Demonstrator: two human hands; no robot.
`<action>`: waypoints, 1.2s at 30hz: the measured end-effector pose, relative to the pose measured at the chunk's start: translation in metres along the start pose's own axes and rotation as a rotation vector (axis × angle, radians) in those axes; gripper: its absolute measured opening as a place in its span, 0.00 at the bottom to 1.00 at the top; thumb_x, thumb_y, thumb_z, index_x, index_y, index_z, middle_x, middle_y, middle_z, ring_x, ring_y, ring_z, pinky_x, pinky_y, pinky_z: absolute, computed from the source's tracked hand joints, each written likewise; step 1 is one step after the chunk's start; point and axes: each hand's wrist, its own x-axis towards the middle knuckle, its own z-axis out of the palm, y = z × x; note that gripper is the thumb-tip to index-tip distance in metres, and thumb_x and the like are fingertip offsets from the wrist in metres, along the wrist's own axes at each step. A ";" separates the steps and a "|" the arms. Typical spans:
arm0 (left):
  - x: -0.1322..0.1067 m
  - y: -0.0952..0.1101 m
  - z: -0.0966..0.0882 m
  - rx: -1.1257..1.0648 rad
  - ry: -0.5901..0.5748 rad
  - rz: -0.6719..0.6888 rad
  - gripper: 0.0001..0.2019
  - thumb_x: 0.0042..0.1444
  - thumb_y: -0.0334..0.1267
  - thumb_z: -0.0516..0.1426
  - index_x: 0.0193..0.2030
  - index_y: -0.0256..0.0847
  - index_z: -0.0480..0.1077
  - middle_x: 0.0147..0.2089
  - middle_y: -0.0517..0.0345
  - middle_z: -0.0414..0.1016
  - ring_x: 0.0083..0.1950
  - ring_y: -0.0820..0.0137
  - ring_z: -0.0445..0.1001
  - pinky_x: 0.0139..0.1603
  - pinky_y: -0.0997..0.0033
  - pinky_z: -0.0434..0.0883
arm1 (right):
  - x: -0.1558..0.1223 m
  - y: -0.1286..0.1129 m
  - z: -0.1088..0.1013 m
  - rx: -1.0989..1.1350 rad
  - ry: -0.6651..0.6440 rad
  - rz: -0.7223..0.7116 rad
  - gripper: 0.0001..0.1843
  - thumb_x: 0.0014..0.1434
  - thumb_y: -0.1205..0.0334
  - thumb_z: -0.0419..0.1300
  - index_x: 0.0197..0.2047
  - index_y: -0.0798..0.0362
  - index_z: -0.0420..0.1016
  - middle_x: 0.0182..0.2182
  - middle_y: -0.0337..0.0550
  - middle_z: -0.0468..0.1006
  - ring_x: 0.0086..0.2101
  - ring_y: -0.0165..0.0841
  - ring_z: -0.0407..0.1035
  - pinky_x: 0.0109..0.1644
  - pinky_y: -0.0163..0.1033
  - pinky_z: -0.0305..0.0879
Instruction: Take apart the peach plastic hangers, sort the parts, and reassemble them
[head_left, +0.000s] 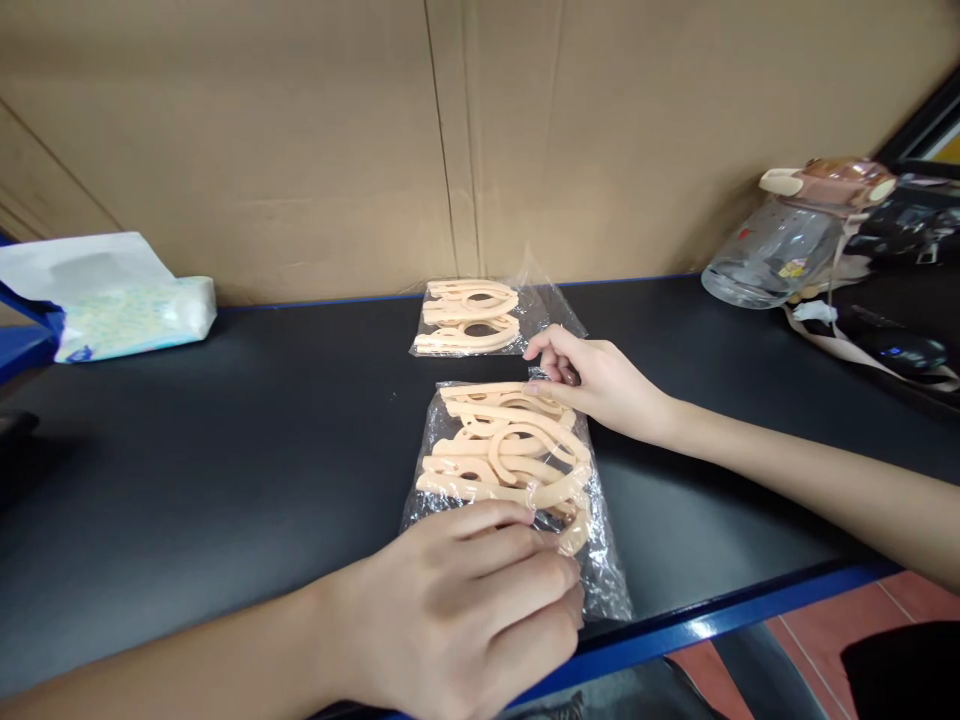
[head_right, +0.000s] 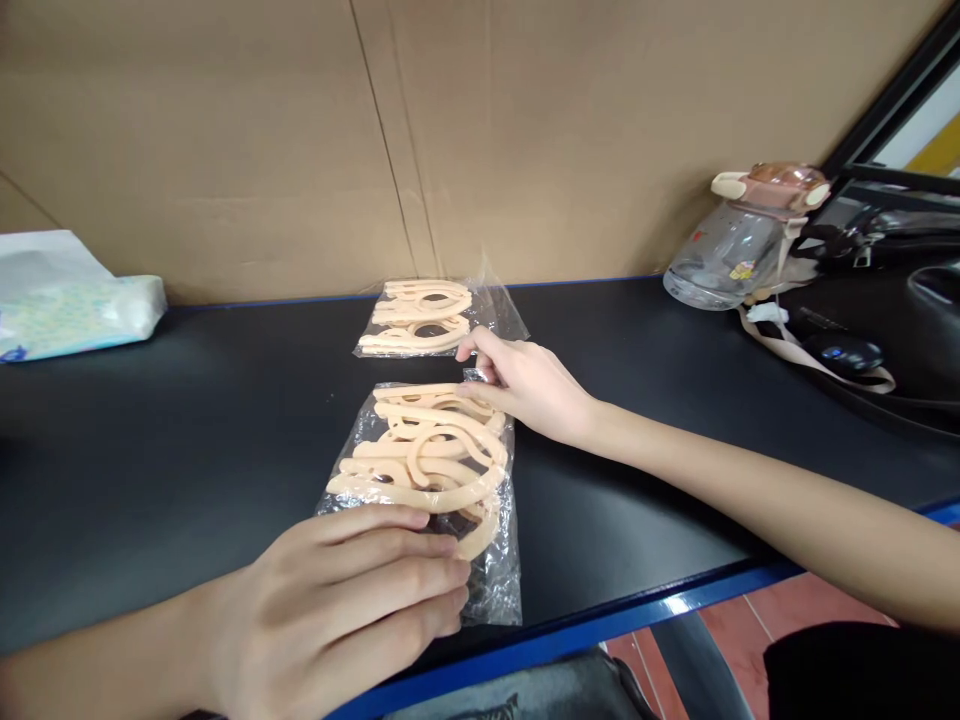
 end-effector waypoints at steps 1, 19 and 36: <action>0.000 -0.001 0.000 -0.003 -0.002 0.006 0.12 0.65 0.27 0.53 0.34 0.39 0.78 0.39 0.59 0.83 0.37 0.73 0.79 0.51 0.73 0.76 | 0.000 0.000 0.001 -0.030 0.017 -0.024 0.12 0.62 0.56 0.62 0.45 0.50 0.65 0.29 0.32 0.67 0.27 0.27 0.61 0.33 0.34 0.59; -0.001 -0.003 0.000 0.059 -0.197 -0.212 0.17 0.65 0.34 0.53 0.59 0.36 0.70 0.60 0.51 0.73 0.64 0.61 0.66 0.69 0.58 0.59 | -0.008 -0.023 -0.019 -0.388 -0.054 -0.189 0.20 0.60 0.44 0.62 0.39 0.55 0.82 0.43 0.45 0.78 0.42 0.37 0.72 0.48 0.46 0.58; -0.002 -0.003 -0.002 0.040 -0.270 -0.256 0.18 0.64 0.34 0.52 0.60 0.37 0.68 0.64 0.49 0.69 0.65 0.57 0.64 0.68 0.55 0.61 | -0.013 -0.028 -0.018 -0.312 -0.194 -0.060 0.26 0.61 0.41 0.59 0.49 0.55 0.76 0.45 0.47 0.77 0.45 0.40 0.71 0.50 0.48 0.62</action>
